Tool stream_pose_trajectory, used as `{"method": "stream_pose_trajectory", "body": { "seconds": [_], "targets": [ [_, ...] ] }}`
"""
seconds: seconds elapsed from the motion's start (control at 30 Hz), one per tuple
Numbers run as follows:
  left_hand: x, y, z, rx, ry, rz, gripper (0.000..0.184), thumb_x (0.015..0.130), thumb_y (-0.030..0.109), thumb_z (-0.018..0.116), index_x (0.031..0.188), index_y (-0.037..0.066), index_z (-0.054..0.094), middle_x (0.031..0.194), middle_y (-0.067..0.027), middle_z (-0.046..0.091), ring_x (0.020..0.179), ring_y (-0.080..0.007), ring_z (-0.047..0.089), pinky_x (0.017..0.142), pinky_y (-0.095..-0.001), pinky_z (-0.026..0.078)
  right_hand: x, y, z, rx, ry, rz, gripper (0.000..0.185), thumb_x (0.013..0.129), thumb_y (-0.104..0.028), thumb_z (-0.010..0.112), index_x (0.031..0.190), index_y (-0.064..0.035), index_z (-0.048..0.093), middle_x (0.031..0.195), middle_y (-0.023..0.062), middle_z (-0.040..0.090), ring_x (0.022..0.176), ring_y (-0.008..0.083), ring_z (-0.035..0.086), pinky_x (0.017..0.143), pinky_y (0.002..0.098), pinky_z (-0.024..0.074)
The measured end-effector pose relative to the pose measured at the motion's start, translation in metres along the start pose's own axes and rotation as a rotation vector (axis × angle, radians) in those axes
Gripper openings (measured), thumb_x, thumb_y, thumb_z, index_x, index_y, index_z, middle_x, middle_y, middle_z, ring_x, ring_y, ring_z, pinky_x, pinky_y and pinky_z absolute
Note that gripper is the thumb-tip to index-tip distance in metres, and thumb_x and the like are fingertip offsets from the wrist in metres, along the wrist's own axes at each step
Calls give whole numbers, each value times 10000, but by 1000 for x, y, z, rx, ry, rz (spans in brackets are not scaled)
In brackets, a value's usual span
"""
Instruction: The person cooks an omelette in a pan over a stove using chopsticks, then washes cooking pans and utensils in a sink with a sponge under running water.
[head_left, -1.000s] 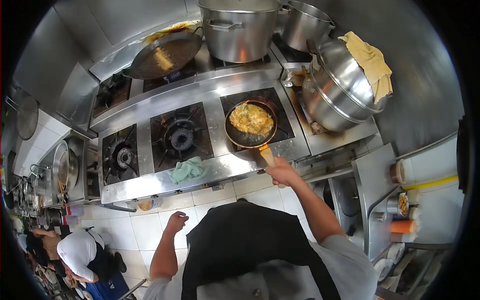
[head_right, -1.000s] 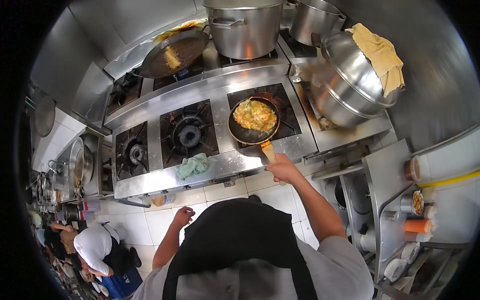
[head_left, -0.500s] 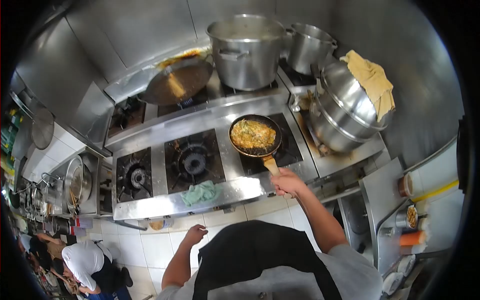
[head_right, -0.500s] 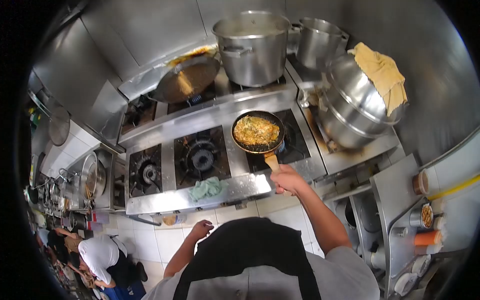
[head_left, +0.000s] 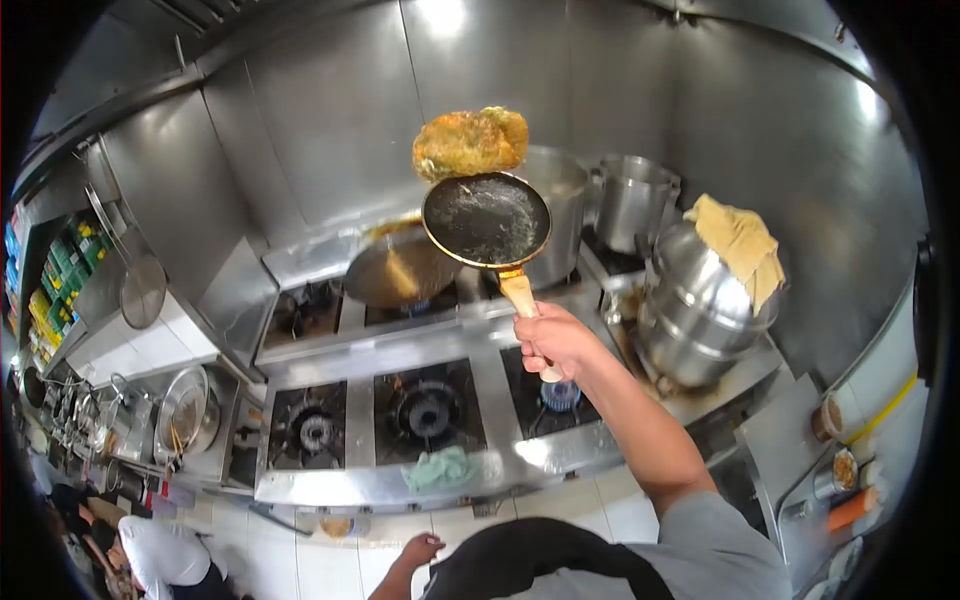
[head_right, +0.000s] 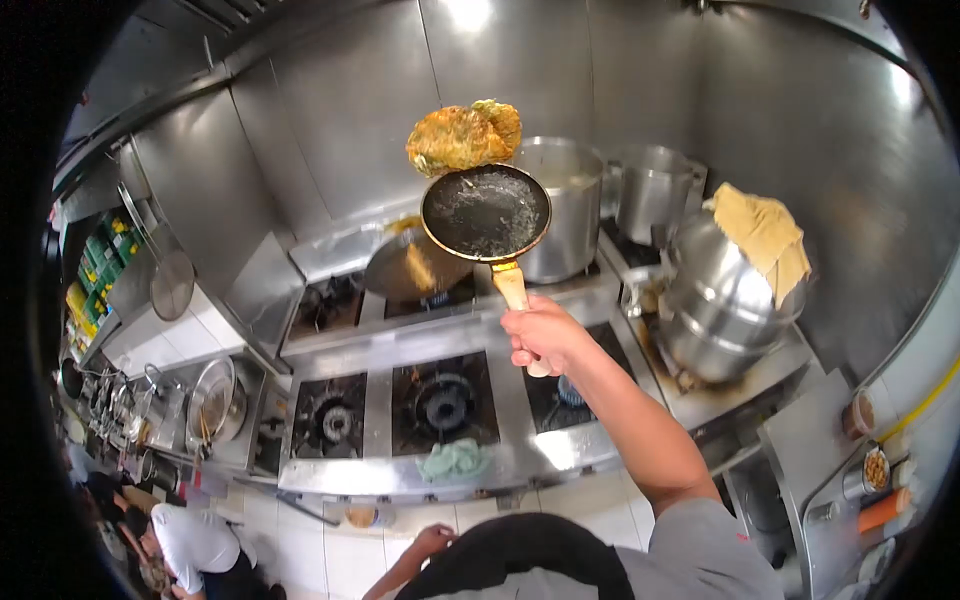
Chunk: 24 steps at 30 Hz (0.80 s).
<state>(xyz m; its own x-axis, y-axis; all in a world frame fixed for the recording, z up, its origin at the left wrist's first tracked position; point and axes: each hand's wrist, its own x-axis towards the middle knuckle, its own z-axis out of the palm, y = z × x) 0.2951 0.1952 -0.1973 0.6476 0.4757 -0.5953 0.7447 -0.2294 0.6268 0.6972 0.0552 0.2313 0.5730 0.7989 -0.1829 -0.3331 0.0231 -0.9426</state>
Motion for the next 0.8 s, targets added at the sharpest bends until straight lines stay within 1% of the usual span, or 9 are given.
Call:
{"method": "stream_pose_trajectory", "body": {
  "seconds": [0.07,0.1,0.13,0.2,0.33,0.5,0.63,0.7,0.8],
  "targets": [
    [-11,-9,1,57,34,-17,442,806,388,718,1071,42,643,830,-123,691,741,-235,676,697,-369,528,-13,28,8,30,3,136,71,864,-51,519,888,-67,454,678,33,432,452,105,372,354,272,334],
    [7,-34,4,343,22,256,462,841,428,652,1063,24,643,859,-142,696,797,-301,675,752,-418,520,-16,47,8,6,16,149,68,870,-57,521,887,-64,457,679,25,424,467,104,372,361,275,338],
    [7,-72,14,409,55,297,487,869,451,586,1056,5,643,879,-156,697,853,-352,666,785,-449,509,-23,63,6,51,-28,153,67,872,-60,529,888,-62,463,680,19,419,479,101,374,369,278,346],
    [-40,-27,5,-199,26,-47,366,837,258,669,1101,12,609,789,-125,682,699,-218,653,664,-354,517,-28,103,-7,-47,-52,252,63,877,-60,529,886,-65,467,681,19,422,492,98,373,370,268,340],
    [-80,-37,7,-347,12,-245,376,816,214,697,1116,10,596,784,-105,683,660,-184,632,625,-313,505,-45,175,-18,229,63,462,71,869,-42,534,872,-66,467,654,14,412,465,86,356,351,243,295],
    [-87,-95,2,-185,-60,-274,378,797,214,711,1109,26,612,821,-123,688,671,-191,640,605,-308,503,-56,209,-45,73,64,498,96,830,-32,532,911,-35,481,637,32,433,439,108,396,354,268,312],
    [-75,-61,-23,-92,-48,-342,360,803,221,718,1101,48,614,810,-111,674,669,-166,639,515,-307,497,-69,233,-79,-165,146,405,132,792,-21,520,917,3,483,661,50,457,444,130,437,361,304,352],
    [-46,-118,-14,-50,-192,-24,378,801,220,718,1109,35,602,807,-112,672,657,-161,633,520,-302,504,-72,234,-86,-206,219,400,130,792,-15,514,920,5,503,689,49,464,454,129,441,363,313,369],
    [-48,-55,-24,-108,-53,-219,369,784,213,714,1073,7,614,790,-99,673,639,-148,619,536,-298,489,-75,233,-124,-242,170,387,137,793,-15,516,928,8,526,681,44,463,463,126,449,362,309,371]
  ]
}}
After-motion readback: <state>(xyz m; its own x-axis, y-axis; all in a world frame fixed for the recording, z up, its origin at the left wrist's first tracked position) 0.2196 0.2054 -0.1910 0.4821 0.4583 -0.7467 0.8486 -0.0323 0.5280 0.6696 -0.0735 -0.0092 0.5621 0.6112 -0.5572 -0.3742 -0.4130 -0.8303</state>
